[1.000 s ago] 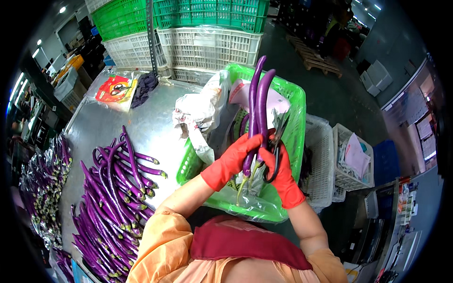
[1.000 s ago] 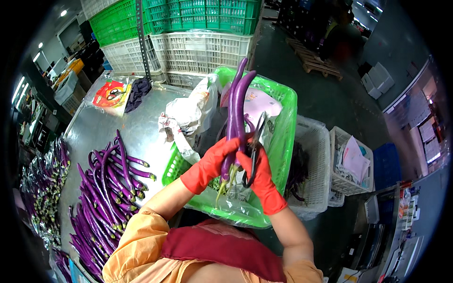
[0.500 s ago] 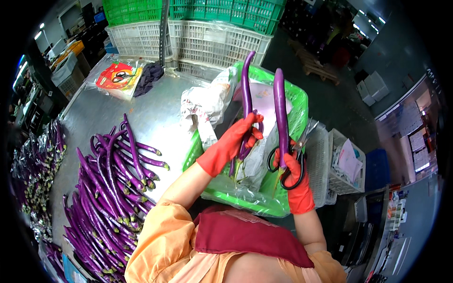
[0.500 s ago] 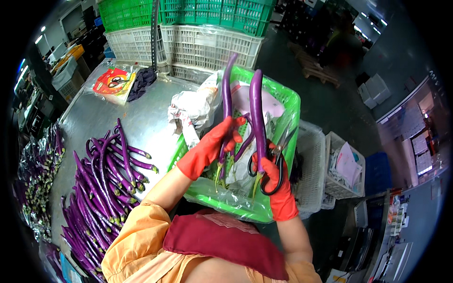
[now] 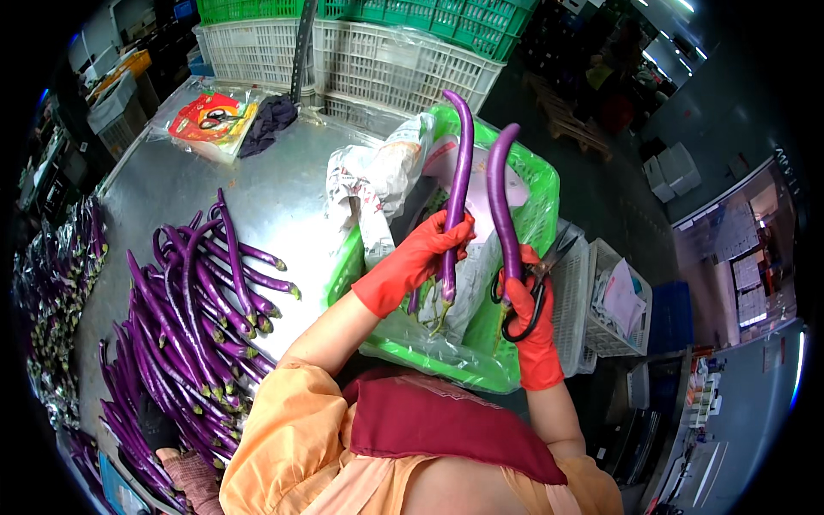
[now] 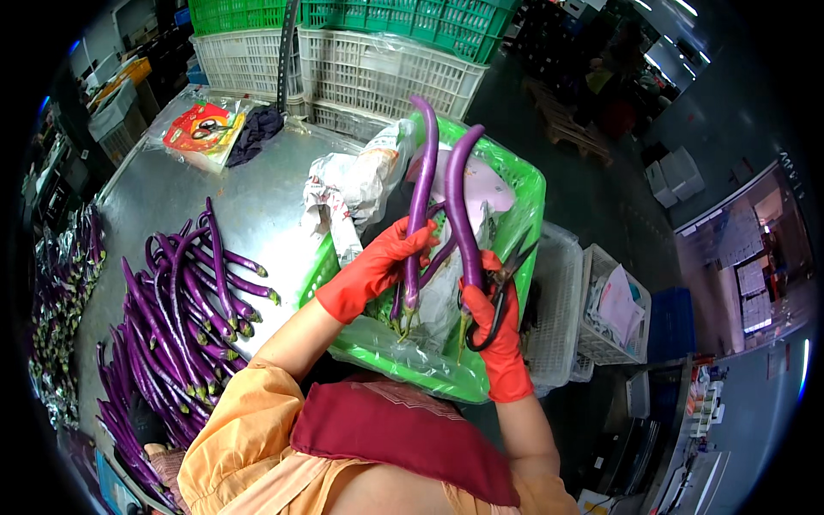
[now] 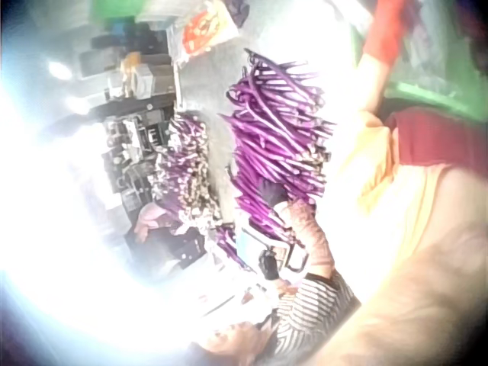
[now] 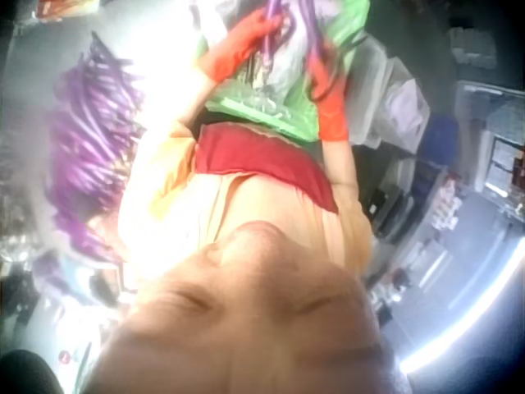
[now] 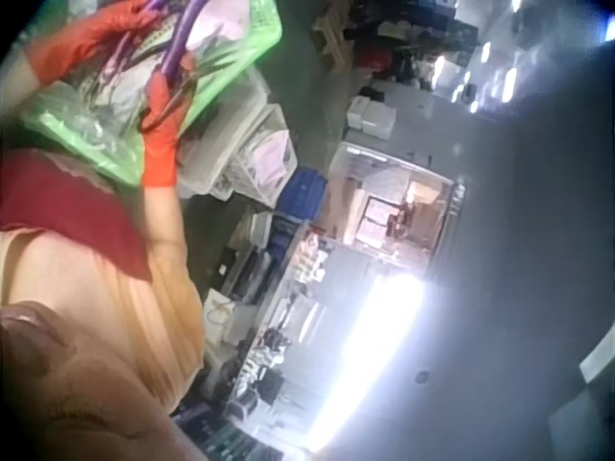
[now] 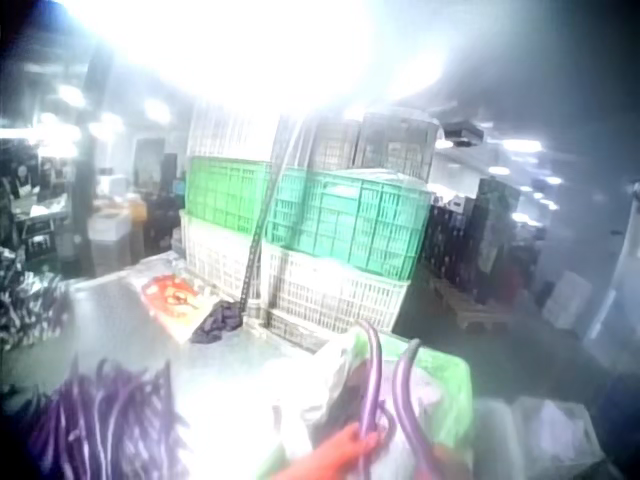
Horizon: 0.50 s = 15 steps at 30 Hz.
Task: The person trims the stems of eggplants using scissors and places them into a green plastic basket.
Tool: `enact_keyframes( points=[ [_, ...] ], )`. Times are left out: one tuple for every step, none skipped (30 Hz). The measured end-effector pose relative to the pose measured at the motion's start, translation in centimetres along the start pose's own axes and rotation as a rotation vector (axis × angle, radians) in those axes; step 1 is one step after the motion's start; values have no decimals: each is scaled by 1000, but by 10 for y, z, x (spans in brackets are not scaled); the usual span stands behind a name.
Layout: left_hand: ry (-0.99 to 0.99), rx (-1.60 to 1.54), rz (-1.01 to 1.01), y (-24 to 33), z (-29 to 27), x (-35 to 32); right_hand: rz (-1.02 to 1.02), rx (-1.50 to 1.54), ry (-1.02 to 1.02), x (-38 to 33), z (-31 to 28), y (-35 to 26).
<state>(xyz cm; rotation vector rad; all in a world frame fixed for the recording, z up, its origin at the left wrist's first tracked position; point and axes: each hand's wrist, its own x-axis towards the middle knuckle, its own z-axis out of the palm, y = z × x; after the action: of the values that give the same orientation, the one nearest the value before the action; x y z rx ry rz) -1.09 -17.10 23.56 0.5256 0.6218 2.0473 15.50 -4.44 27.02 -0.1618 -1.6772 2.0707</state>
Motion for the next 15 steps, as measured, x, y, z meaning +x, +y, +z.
enact_keyframes(
  points=[
    [-1, 9, 39, 0, 1, 0, 52, -32, 10, 3, 1, 6],
    [1, 32, 20, -3, -4, 3, 104, -64, 20, 6, 6, 11],
    [-6, -35, 27, -6, -4, 1, 78, -188, -23, 4, 15, 14],
    [-13, -102, 34, -2, 6, -4, 50, -312, -62, 3, 27, 14],
    [-19, -169, 42, -1, 11, -7, 14, -329, -117, 7, 32, 17],
    [-92, -195, 30, -9, -2, 0, -3, -350, -111, 9, 32, 19],
    [-53, -168, 13, -7, -2, 0, -18, -370, -106, 9, 32, 21],
    [-14, -141, -5, -5, -1, -2, 42, -341, -97, 5, 29, 20],
    [24, -114, -24, -4, -1, -2, 102, -313, -88, 0, 24, 16],
    [71, -143, -19, -2, -2, -1, 158, -283, -86, -2, 17, 11],
    [74, -147, -2, 0, -5, -1, 289, -271, -121, -3, 9, 2],
    [77, -152, 15, 2, -10, -1, 420, -258, -156, -2, -4, -10],
    [76, -157, 30, 4, -13, 0, 548, -246, -187, -3, -18, -20],
    [61, -177, 34, 9, -14, 1, 633, -247, -217, -6, -36, -23],
    [65, -150, 39, 12, -14, 3, 718, -247, -244, -9, -56, -22]
  ],
)
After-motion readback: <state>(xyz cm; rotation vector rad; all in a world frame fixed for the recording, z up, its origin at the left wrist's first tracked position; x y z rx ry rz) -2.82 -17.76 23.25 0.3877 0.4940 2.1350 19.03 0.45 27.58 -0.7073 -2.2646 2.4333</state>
